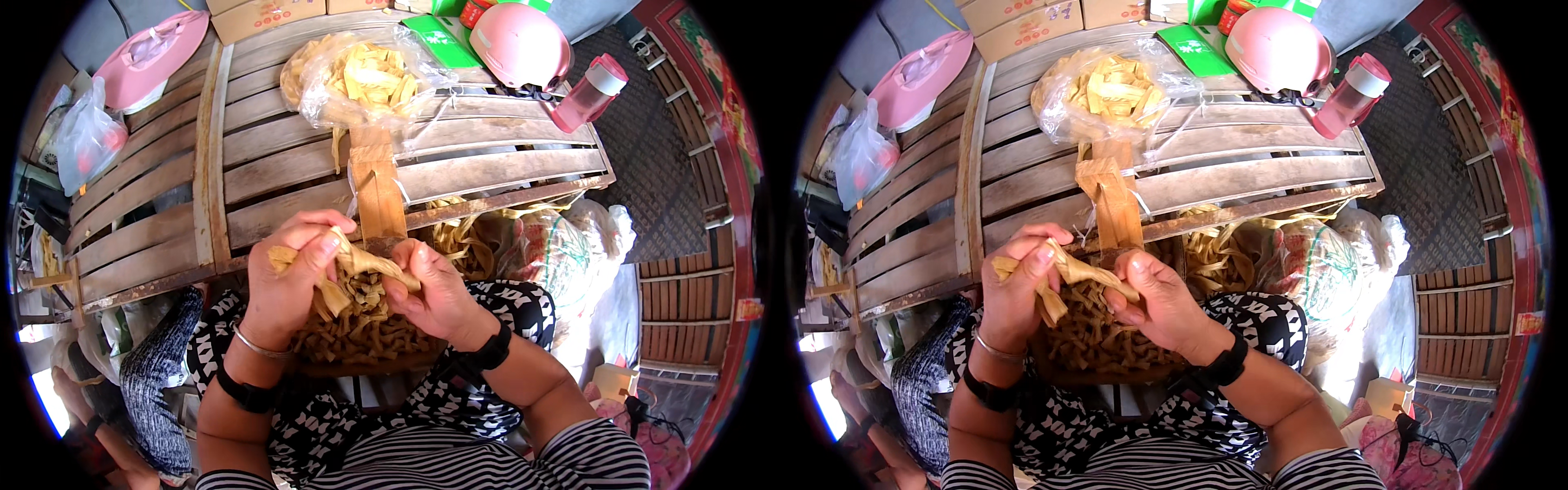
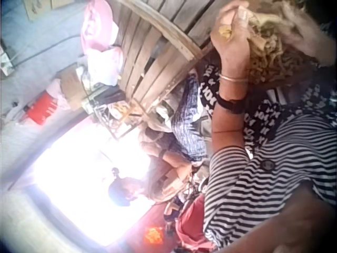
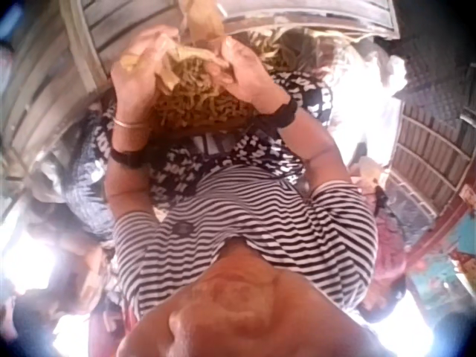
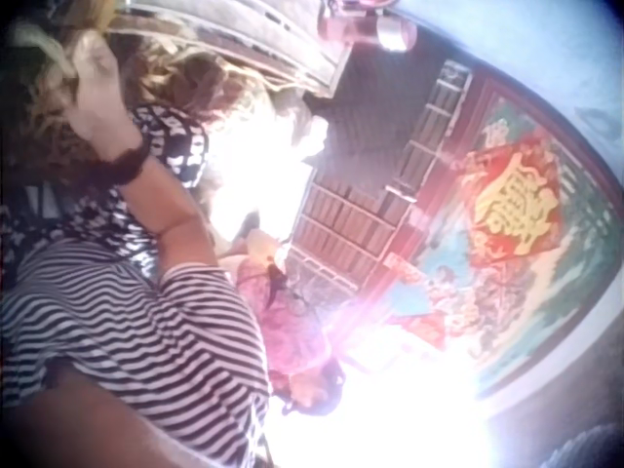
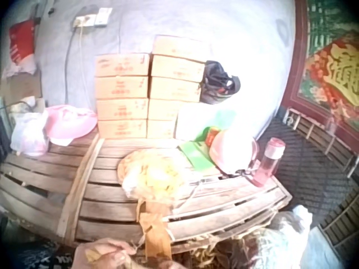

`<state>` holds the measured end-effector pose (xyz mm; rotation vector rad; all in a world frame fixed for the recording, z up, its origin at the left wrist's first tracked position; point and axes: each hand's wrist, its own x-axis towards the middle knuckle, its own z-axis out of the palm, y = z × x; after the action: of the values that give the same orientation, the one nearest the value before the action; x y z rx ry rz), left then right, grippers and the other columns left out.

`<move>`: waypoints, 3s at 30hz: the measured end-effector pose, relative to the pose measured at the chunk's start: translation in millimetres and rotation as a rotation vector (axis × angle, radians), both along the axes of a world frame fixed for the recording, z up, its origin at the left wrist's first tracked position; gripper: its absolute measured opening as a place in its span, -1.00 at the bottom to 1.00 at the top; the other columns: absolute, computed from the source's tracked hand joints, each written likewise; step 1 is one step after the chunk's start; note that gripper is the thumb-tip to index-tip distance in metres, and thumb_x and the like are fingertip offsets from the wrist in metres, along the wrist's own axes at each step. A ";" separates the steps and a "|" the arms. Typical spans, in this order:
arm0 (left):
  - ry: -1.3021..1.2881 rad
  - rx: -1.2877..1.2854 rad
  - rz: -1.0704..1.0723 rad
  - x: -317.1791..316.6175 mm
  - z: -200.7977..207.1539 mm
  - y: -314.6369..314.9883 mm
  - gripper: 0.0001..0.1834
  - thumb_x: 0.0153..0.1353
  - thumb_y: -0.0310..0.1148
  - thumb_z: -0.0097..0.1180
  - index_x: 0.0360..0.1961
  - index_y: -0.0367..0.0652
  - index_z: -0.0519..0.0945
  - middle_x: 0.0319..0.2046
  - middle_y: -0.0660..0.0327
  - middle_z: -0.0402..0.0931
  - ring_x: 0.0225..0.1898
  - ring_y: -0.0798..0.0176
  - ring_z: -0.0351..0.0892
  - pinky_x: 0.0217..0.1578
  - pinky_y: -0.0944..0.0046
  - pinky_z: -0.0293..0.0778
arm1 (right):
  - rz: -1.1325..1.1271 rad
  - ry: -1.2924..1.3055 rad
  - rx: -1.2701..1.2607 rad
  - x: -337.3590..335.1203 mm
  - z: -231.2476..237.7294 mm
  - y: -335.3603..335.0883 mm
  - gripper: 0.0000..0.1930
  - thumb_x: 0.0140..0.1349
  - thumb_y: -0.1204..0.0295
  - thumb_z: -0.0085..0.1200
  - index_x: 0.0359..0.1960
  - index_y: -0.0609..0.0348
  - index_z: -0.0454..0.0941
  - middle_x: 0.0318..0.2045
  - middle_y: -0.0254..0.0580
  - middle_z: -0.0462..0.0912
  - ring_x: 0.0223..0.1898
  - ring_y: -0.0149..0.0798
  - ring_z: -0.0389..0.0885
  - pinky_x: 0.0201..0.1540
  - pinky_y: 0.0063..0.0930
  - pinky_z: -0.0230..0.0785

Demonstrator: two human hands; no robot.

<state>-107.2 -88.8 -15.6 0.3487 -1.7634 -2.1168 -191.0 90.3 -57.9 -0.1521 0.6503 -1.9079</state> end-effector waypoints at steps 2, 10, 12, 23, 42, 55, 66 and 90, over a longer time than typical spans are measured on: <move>-0.079 -0.057 -0.007 -0.4 -4.0 -2.0 -0.80 0.26 -0.39 0.08 -0.30 -0.36 0.59 -0.29 0.21 0.55 -0.44 0.46 0.44 -0.37 0.46 0.39 | -0.056 0.115 0.052 -2.8 1.0 0.2 -0.81 0.36 0.23 -0.07 -0.22 0.05 0.38 -0.52 -0.26 0.46 -0.59 -0.48 0.28 -0.52 -0.64 0.14; -0.098 -0.085 -0.062 0.8 -11.5 -2.0 -0.72 0.21 -0.35 0.18 -0.10 -0.27 0.55 -0.39 0.27 0.52 -0.34 0.48 0.42 -0.26 0.47 0.36 | -0.131 0.467 0.213 -5.4 0.4 4.0 -0.87 0.29 0.50 0.03 -0.19 0.10 0.37 -0.42 -0.30 0.53 -0.46 -0.49 0.45 -0.39 -0.65 0.31; -0.098 0.067 -0.161 0.3 -14.1 -5.6 -0.64 0.19 -0.34 0.20 -0.01 -0.24 0.50 -0.39 0.26 0.52 -0.35 0.47 0.44 -0.26 0.45 0.37 | -0.149 0.431 0.194 -6.3 1.4 2.8 -0.87 0.28 0.52 0.04 -0.19 0.11 0.37 -0.41 -0.30 0.54 -0.46 -0.50 0.45 -0.40 -0.67 0.31; -0.225 0.378 -0.088 -0.5 -19.0 15.4 -0.91 0.15 -0.52 0.08 -0.31 -0.21 0.45 -0.61 0.23 0.44 -0.66 0.39 0.37 -0.63 0.42 0.32 | -0.166 0.308 0.344 -14.5 8.9 9.6 -0.95 0.24 0.50 0.11 -0.34 0.15 0.48 -0.56 -0.32 0.54 -0.61 -0.55 0.38 -0.54 -0.67 0.24; -0.262 -0.177 -0.064 -17.6 -51.5 -9.0 -0.85 0.08 -0.43 0.25 -0.38 -0.21 0.52 -0.48 0.36 0.49 -0.44 0.52 0.41 -0.39 0.48 0.37 | -0.400 1.160 0.612 -39.5 -4.5 8.3 -0.83 0.15 0.40 0.22 -0.29 0.21 0.58 -0.35 -0.18 0.61 -0.36 -0.29 0.58 -0.27 -0.50 0.43; -0.043 -0.643 -0.309 -7.4 -26.1 -6.0 -0.85 0.08 -0.43 0.21 -0.48 -0.32 0.55 -0.52 0.13 0.51 -0.49 0.22 0.50 -0.41 0.33 0.41 | 0.089 0.969 0.964 -142.4 36.7 95.7 -0.78 0.27 0.31 0.04 -0.22 0.21 0.55 -0.33 -0.28 0.63 -0.31 -0.46 0.56 -0.24 -0.61 0.34; -0.032 -0.628 -0.451 -15.1 -24.5 27.6 -0.93 0.05 -0.53 0.23 -0.44 -0.27 0.56 -0.44 0.10 0.53 -0.43 0.09 0.54 -0.39 0.29 0.47 | 0.541 0.213 0.708 -129.2 -201.2 204.9 -0.62 0.24 0.36 0.02 0.10 0.11 0.43 -0.02 -0.16 0.55 -0.04 -0.26 0.53 0.04 -0.43 0.34; 0.111 -0.578 -0.372 -14.0 -29.3 40.1 -0.92 0.12 -0.51 0.17 -0.44 -0.30 0.55 -0.45 0.14 0.53 -0.45 0.17 0.53 -0.38 0.30 0.46 | -0.005 1.243 1.025 -113.2 87.7 141.5 -0.68 0.22 0.17 0.14 -0.37 0.23 0.60 -0.59 -0.38 0.53 -0.51 -0.52 0.46 -0.44 -0.61 0.32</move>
<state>-121.2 -48.7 -44.9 -0.2654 -2.3963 -1.6753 -304.3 231.7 29.8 -0.6687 2.3259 -1.0780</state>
